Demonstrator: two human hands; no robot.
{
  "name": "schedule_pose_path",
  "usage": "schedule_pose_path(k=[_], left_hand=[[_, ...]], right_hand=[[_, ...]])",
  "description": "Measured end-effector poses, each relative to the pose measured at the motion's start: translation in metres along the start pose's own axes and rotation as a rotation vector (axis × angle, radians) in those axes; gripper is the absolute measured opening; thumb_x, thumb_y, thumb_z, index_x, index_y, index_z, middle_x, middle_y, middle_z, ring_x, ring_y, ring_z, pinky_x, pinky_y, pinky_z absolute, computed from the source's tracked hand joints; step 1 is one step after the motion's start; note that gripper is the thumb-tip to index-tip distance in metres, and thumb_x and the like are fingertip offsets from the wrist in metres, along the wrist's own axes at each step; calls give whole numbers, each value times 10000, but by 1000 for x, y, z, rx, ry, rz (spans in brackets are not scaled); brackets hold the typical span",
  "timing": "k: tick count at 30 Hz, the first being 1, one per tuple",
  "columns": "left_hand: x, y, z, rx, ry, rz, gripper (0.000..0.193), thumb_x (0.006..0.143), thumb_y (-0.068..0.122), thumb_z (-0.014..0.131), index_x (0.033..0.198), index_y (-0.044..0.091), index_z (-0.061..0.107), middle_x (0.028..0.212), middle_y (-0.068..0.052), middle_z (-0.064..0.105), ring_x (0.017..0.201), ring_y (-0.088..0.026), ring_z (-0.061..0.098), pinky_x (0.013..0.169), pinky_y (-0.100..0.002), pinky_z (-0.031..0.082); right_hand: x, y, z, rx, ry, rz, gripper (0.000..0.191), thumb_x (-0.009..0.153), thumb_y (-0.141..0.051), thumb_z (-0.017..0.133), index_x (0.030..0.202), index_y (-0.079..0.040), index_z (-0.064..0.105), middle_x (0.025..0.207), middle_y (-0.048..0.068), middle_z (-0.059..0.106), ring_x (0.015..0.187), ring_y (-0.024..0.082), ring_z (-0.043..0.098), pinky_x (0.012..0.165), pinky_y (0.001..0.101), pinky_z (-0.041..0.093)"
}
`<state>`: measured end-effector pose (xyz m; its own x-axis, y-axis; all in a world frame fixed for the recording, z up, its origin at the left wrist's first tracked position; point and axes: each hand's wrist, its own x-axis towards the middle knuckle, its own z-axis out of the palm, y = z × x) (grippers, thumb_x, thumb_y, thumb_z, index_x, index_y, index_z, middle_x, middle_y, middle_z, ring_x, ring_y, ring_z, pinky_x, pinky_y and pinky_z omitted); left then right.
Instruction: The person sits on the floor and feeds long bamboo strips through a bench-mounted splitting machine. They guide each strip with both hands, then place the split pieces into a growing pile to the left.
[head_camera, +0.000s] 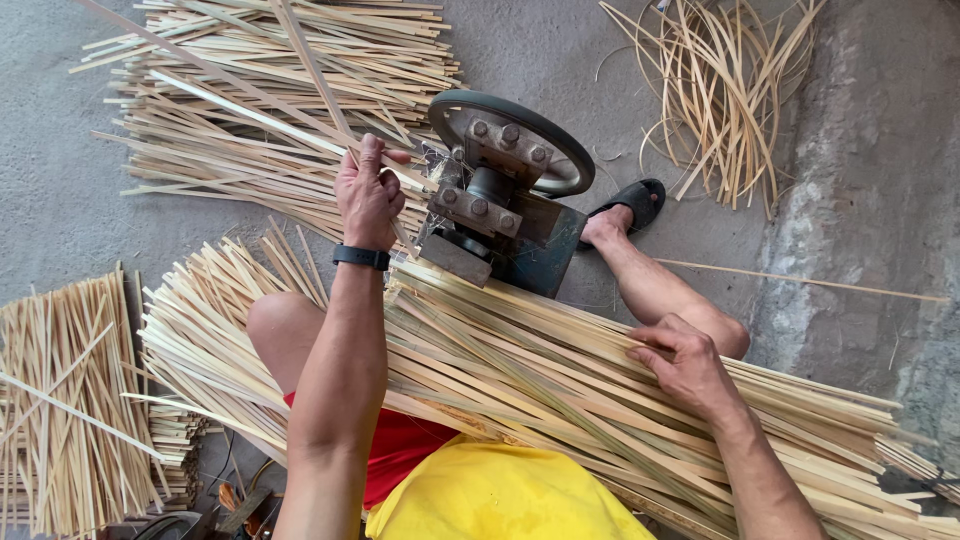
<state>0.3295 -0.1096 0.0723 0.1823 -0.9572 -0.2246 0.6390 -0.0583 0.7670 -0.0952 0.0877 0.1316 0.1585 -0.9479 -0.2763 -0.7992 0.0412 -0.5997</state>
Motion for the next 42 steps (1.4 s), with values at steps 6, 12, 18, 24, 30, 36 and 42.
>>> schedule_pose_path(k=[6, 12, 18, 24, 30, 36, 42], left_hand=[[11, 18, -15, 105, 139, 69, 299, 1082, 381, 573, 1082, 83, 593, 837, -91, 692, 561, -101, 555, 420, -216, 462], [9, 31, -27, -66, 150, 104, 366, 1008, 458, 571, 1058, 96, 559, 668, 19, 538, 556, -96, 562, 485, -293, 597], [-8, 10, -14, 121, 127, 101, 448, 922, 468, 740, 1055, 81, 559, 746, -39, 633, 469, -72, 505, 350, -207, 408], [-18, -8, 3, 168, 87, 58, 388, 911, 385, 778, 1036, 83, 570, 917, -107, 761, 456, -29, 465, 360, -174, 372], [-13, -11, 6, 104, 41, 5, 290, 1023, 343, 651, 1012, 73, 546, 930, -133, 763, 490, -37, 474, 356, -176, 347], [-4, -13, 6, 60, 28, 1, 250, 1057, 306, 615, 1019, 68, 548, 926, -137, 756, 483, -44, 469, 356, -183, 352], [7, 7, -15, 15, 64, 45, 214, 1068, 294, 583, 1064, 81, 573, 922, -136, 760, 491, -60, 515, 359, -197, 396]], right_hand=[[-17, 47, -20, 74, 224, -173, 135, 902, -280, 756, 944, -168, 818, 851, -19, 768, 767, 100, 708, 697, 277, 592], [-18, 82, -55, -174, 384, 20, 159, 932, -312, 775, 971, -165, 822, 699, -13, 670, 617, 112, 590, 571, 294, 501], [37, 43, -11, -272, 172, 60, 192, 978, -331, 693, 1011, -186, 814, 729, 23, 672, 580, 148, 608, 556, 340, 515], [35, -24, 16, -407, 321, -488, 331, 840, -252, 759, 1112, -63, 754, 1068, 143, 735, 1008, 289, 667, 877, 455, 504], [21, -32, 23, -160, -4, -159, 194, 830, -200, 790, 961, -59, 765, 962, 117, 732, 973, 284, 691, 892, 419, 534], [9, 4, 16, -50, 85, -238, 125, 839, -151, 788, 936, -72, 782, 902, 67, 776, 808, 187, 751, 727, 322, 606], [-15, 51, -34, 188, 234, -14, 151, 852, -116, 793, 1000, -143, 808, 933, 7, 774, 829, 102, 727, 694, 254, 624]])
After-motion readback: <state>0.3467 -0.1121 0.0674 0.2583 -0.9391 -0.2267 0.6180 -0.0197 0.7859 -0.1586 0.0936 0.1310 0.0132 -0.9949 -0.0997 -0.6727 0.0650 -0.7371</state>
